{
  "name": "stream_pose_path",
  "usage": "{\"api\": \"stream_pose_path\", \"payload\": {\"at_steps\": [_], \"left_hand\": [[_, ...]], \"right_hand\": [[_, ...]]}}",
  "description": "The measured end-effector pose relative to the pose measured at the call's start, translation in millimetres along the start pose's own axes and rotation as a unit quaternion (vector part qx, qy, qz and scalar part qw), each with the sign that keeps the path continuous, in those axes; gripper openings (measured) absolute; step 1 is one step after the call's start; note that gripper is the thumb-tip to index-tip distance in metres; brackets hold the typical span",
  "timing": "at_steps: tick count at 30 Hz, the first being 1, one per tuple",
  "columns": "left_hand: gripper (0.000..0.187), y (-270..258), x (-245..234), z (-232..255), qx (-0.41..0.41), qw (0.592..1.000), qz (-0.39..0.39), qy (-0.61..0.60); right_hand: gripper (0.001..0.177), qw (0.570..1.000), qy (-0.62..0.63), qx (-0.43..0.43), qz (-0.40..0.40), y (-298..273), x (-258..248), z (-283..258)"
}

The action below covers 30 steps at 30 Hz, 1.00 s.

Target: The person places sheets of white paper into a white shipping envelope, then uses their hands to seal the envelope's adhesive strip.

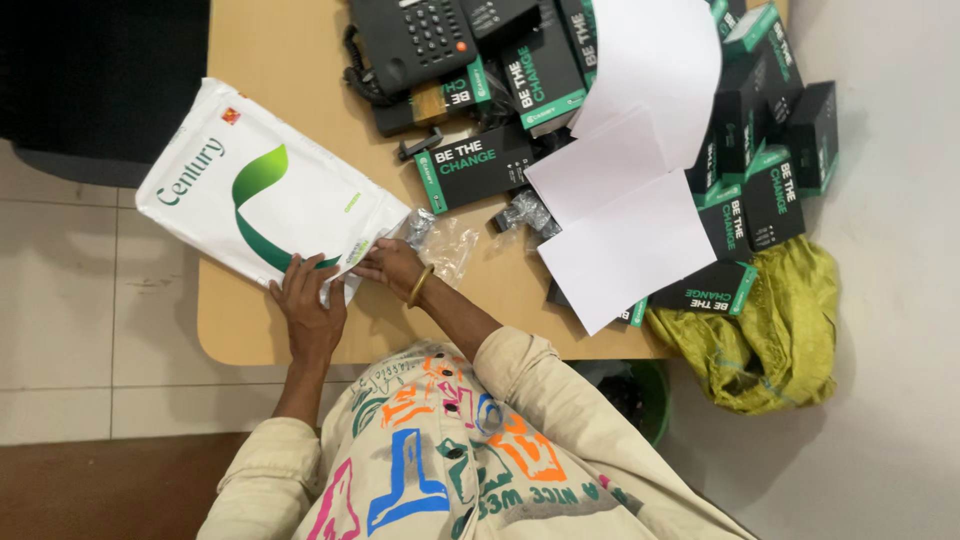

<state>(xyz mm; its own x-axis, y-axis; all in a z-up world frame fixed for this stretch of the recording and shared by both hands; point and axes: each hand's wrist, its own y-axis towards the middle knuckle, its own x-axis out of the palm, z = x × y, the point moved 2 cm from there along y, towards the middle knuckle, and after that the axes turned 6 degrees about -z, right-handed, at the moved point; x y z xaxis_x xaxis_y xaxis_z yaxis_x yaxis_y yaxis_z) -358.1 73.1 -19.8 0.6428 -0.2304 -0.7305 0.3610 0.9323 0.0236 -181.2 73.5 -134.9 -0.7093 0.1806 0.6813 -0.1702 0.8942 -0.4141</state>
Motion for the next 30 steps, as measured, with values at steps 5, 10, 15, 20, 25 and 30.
{"api": "stream_pose_path", "payload": {"at_steps": [5,10,15,20,25,30], "left_hand": [[0.024,-1.0,2.3,17.7,-0.006,1.000,0.002,-0.001],[0.023,5.2,11.5,68.5,0.034,0.999,0.010,0.031],[0.020,12.7,50.7,128.3,0.094,0.989,-0.085,-0.080],[0.031,25.8,143.2,171.1,0.033,0.929,-0.238,-0.282],[0.047,31.8,224.7,197.7,0.063,0.913,-0.304,-0.267],[0.047,25.8,235.3,213.4,0.075,0.931,-0.297,-0.197]], "right_hand": [[0.034,0.999,0.011,0.031,0.004,-14.7,-11.8,-3.1],[0.042,0.994,-0.098,-0.030,0.028,-85.1,-35.8,-27.3],[0.035,0.928,-0.229,-0.157,0.248,-217.4,-84.1,-71.4],[0.026,0.523,-0.500,-0.319,0.612,-335.4,-143.8,-78.8],[0.054,0.675,-0.288,-0.187,0.653,-367.8,-196.6,-60.1],[0.043,0.780,-0.203,-0.303,0.508,-368.4,-185.3,-67.2]]}}
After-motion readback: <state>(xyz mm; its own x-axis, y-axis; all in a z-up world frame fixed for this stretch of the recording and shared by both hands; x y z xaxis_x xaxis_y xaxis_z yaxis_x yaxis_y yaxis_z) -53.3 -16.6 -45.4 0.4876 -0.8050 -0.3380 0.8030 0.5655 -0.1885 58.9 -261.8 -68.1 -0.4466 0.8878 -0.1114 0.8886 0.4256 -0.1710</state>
